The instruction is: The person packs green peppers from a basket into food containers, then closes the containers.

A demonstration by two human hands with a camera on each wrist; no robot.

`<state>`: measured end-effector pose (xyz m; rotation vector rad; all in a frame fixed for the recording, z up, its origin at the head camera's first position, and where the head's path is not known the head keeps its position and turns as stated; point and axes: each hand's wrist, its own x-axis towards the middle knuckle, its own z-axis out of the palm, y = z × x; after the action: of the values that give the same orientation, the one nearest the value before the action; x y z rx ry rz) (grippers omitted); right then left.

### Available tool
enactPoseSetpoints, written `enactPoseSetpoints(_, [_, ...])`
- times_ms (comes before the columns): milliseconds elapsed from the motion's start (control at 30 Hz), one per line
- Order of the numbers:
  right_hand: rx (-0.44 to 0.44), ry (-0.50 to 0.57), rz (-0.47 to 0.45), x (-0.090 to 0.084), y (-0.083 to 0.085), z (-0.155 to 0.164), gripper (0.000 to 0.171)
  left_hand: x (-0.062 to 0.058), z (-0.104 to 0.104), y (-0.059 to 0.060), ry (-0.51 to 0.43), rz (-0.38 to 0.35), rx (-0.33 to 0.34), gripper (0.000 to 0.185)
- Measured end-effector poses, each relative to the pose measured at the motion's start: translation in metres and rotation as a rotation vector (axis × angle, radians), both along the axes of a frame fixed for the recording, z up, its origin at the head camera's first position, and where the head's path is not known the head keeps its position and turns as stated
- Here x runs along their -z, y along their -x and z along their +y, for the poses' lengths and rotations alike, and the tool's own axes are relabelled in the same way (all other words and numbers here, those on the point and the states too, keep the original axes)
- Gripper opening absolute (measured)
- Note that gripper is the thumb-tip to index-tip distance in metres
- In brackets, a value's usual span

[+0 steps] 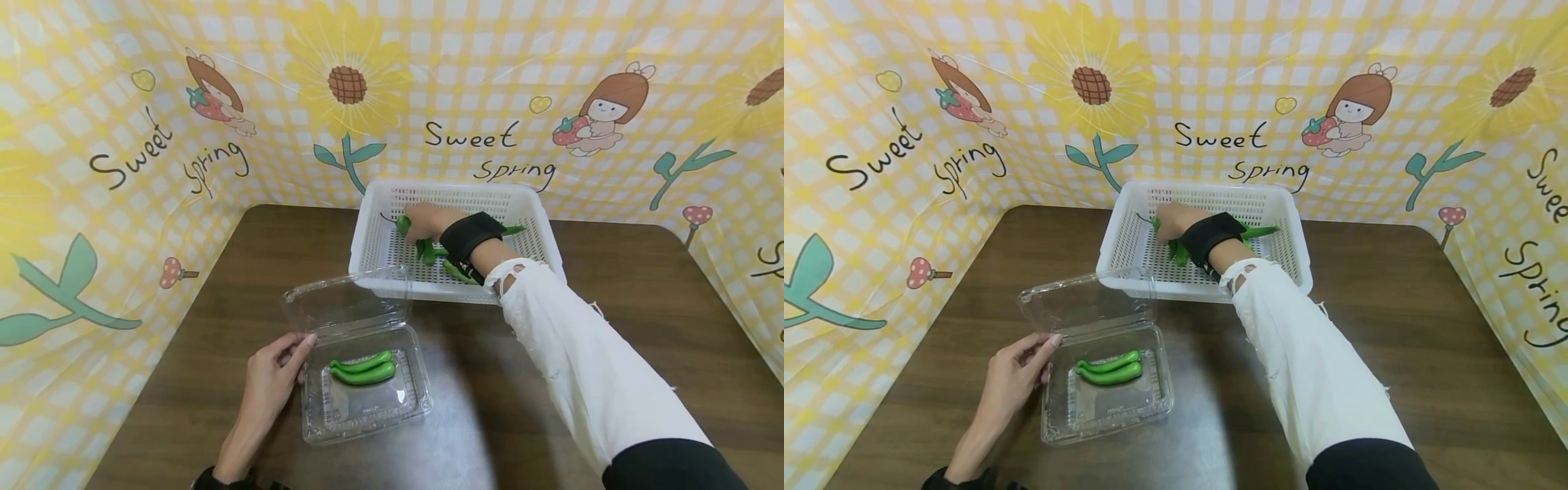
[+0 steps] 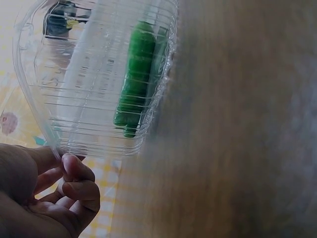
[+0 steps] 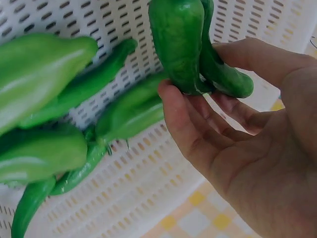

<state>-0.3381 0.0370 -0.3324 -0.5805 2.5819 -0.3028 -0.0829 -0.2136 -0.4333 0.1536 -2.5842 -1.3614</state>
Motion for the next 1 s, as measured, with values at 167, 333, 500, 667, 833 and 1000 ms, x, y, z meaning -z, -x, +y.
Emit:
enactPoseSetpoints(167, [-0.015, -0.006, 0.025, -0.011, 0.001, 0.007, 0.045, 0.0, 0.0, 0.001, 0.005, 0.003, 0.009, 0.024])
enactPoseSetpoints(333, [-0.047, -0.018, 0.039, -0.02, 0.0, 0.01, 0.048, 0.0, 0.001, 0.001, 0.009, 0.01, 0.013, 0.023])
enactPoseSetpoints(500, [-0.07, 0.001, 0.034, -0.025, -0.004, 0.014, 0.05, 0.0, 0.002, -0.001, 0.009, 0.016, 0.022, 0.022])
enactPoseSetpoints(667, [-0.061, 0.041, 0.027, -0.03, -0.01, 0.024, 0.049, -0.001, 0.002, 0.001, 0.006, 0.019, 0.028, 0.022])
enactPoseSetpoints(833, [-0.053, 0.049, 0.023, -0.035, -0.017, 0.034, 0.046, -0.002, 0.002, 0.002, 0.012, 0.005, 0.022, 0.023])
enactPoseSetpoints(1000, [-0.053, 0.022, 0.042, -0.04, -0.021, 0.042, 0.045, -0.002, 0.002, 0.003, 0.012, 0.003, 0.016, 0.023])
